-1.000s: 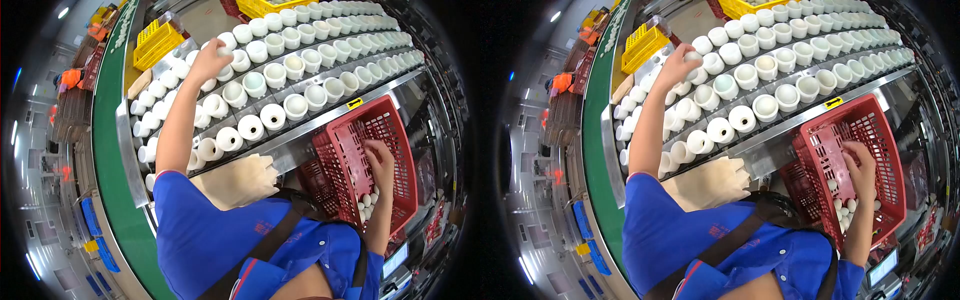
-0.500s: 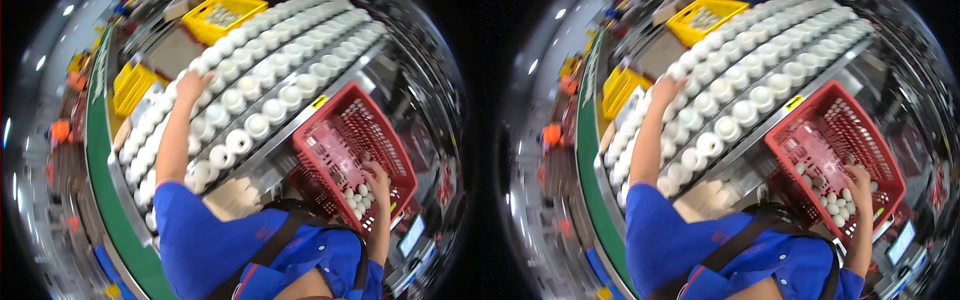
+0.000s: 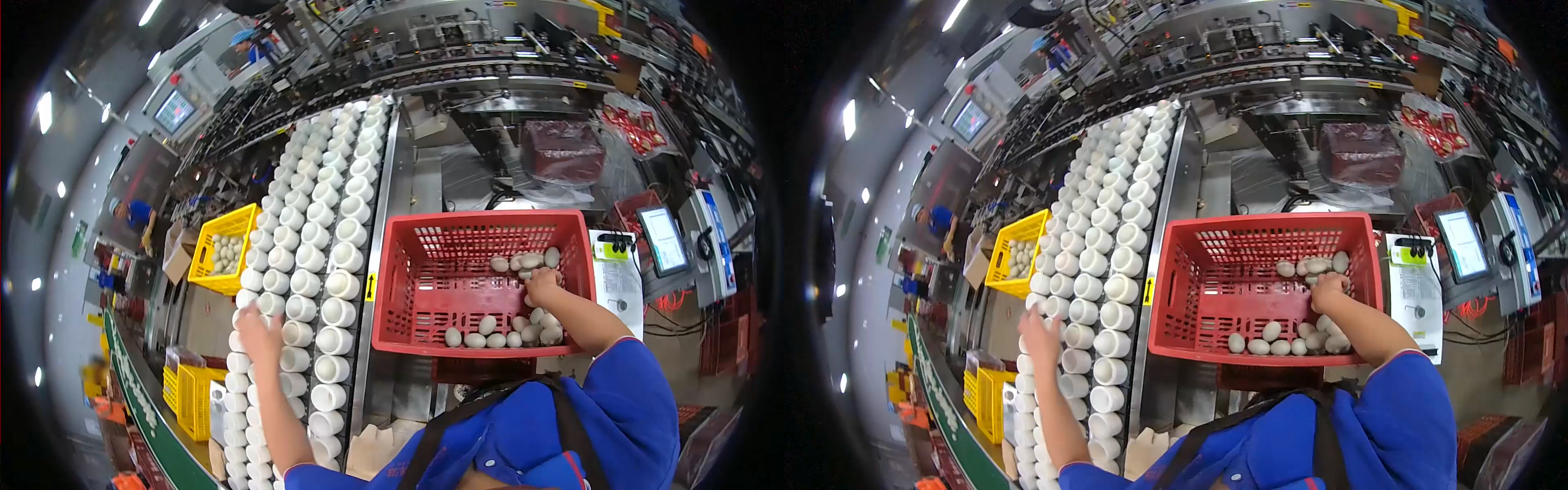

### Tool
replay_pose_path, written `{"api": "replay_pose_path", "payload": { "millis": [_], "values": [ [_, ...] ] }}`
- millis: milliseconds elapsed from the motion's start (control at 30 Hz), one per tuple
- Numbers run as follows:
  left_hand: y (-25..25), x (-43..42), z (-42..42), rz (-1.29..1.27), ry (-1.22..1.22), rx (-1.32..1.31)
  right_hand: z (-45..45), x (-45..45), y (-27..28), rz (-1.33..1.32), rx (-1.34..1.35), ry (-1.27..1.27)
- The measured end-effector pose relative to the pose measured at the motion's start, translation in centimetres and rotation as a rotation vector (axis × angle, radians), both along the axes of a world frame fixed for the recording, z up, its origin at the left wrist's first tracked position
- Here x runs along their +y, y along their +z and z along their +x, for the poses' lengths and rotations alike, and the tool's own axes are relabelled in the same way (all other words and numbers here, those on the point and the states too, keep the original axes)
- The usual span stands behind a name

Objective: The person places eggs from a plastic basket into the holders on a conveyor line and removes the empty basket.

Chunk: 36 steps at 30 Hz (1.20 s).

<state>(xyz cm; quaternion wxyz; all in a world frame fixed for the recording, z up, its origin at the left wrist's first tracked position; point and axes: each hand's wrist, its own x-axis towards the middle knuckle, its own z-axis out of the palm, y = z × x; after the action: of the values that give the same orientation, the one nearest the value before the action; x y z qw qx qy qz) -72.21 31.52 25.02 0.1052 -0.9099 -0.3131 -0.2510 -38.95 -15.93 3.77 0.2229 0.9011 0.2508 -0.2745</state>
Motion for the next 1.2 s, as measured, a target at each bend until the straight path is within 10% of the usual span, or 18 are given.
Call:
{"api": "replay_pose_path", "payload": {
  "millis": [133,300,600,700,1200],
  "values": [
    [1.6,-13.7,13.4,-0.559,-0.497,0.093,1.2,-0.6,-2.2,-0.012,-0.043,0.011],
    [-12.4,-25.3,24.9,-0.619,-1.069,0.690,1.4,0.3,-0.6,-0.147,0.068,0.065],
    [-27.5,-33.5,28.8,-0.731,-0.987,1.181,3.2,0.2,-6.1,-0.133,-0.031,0.069],
    [-27.6,-35.4,27.2,-0.843,-0.987,1.091,4.5,2.0,-12.8,-0.156,-0.124,-0.230],
    [-29.2,-33.0,26.5,-0.569,-0.798,1.460,3.2,0.7,-4.5,-0.087,0.223,0.009]
  ]
}}
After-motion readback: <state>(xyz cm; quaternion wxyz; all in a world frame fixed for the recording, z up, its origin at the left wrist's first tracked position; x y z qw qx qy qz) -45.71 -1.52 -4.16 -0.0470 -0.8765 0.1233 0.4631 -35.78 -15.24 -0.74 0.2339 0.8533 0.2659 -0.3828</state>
